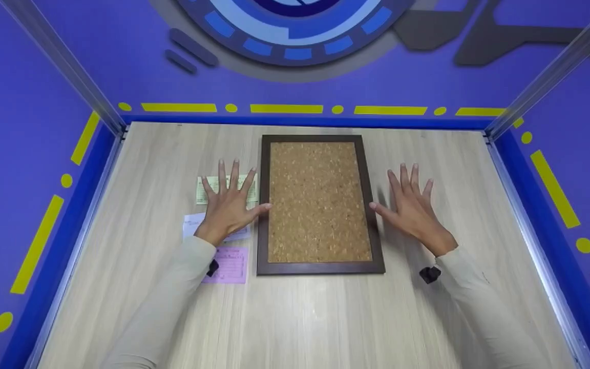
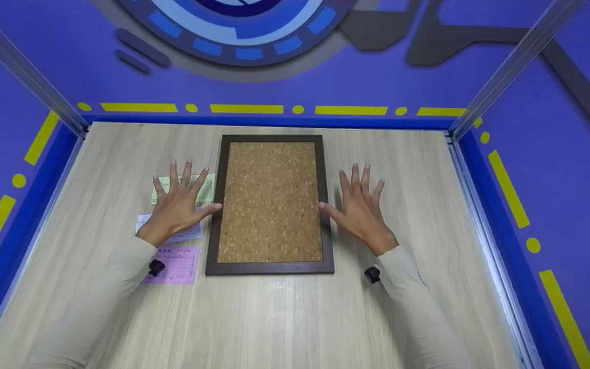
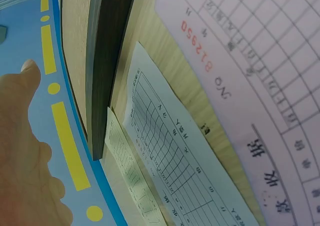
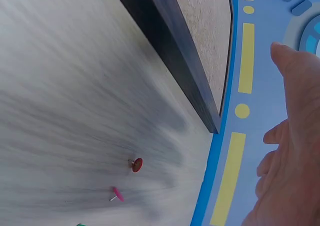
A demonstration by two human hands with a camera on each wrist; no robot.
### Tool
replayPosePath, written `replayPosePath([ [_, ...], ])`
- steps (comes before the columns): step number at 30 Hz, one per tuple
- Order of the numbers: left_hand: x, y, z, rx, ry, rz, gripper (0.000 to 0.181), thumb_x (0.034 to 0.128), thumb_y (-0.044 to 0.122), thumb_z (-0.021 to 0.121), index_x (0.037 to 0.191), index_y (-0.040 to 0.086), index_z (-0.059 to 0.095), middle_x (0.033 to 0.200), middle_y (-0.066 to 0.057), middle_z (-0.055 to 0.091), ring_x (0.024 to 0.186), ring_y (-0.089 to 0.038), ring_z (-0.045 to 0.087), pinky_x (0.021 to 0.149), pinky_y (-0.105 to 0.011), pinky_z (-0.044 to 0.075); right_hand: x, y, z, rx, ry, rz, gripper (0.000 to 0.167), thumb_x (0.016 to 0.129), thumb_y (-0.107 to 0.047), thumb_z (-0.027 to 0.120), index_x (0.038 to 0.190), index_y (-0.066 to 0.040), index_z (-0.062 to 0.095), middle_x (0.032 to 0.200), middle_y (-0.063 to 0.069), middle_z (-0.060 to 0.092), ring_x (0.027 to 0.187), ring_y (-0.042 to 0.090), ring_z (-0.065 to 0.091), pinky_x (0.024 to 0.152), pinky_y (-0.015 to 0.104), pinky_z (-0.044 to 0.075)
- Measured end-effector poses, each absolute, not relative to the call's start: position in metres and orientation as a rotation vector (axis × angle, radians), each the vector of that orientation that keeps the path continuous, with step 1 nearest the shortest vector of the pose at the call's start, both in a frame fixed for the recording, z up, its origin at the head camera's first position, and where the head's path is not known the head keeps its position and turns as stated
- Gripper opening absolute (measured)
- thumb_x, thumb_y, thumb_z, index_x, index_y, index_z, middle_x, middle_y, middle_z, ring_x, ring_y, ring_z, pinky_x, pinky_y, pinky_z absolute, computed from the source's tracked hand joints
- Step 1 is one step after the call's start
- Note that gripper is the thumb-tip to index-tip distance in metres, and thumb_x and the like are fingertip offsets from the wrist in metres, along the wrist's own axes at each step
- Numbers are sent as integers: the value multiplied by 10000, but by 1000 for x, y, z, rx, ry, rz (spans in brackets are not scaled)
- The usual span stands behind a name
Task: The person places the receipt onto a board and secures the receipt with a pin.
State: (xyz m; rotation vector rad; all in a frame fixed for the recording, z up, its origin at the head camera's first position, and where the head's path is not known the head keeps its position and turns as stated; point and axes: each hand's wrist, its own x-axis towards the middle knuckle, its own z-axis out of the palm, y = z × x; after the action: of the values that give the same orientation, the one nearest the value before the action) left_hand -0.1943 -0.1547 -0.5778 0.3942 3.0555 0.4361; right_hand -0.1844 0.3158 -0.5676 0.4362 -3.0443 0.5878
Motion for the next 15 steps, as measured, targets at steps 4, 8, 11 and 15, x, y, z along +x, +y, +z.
replayPosePath([
  [4, -195, -155, -577, 392, 3055, 455, 1069, 960, 803, 599, 1778, 226, 224, 1841, -210, 1, 1660, -501, -185, 1174, -883, -108, -185, 314, -567, 446, -3022, 616, 1058, 1013, -655, 665, 1734, -3, 245, 1802, 322, 49, 1659, 549, -83, 1219, 838, -86],
  [8, -195, -156, -577, 391, 3052, 456, 1065, 963, 798, 602, 1778, 227, 223, 1843, -196, -31, 1659, -496, -194, 1172, -881, -116, -186, 312, -568, 449, -3006, 661, 1043, 1018, -624, 679, 1739, -14, 236, 1806, 313, 51, 1666, 535, -64, 1231, 828, -71],
  [11, -195, -156, -577, 396, 3052, 443, 1063, 968, 795, 599, 1781, 233, 207, 1843, -180, -59, 1661, -507, -172, 1176, -882, -107, -185, 310, -570, 445, -2986, 716, 1028, 1028, -589, 688, 1744, -20, 218, 1812, 297, 53, 1673, 522, -22, 1246, 815, -47],
  [15, -195, -156, -579, 401, 3057, 449, 1061, 970, 791, 601, 1779, 224, 214, 1844, -189, -33, 1665, -522, -128, 1179, -885, -90, -183, 308, -573, 450, -2945, 790, 998, 1039, -548, 702, 1743, -22, 229, 1819, 273, 75, 1680, 500, 26, 1269, 788, -10],
])
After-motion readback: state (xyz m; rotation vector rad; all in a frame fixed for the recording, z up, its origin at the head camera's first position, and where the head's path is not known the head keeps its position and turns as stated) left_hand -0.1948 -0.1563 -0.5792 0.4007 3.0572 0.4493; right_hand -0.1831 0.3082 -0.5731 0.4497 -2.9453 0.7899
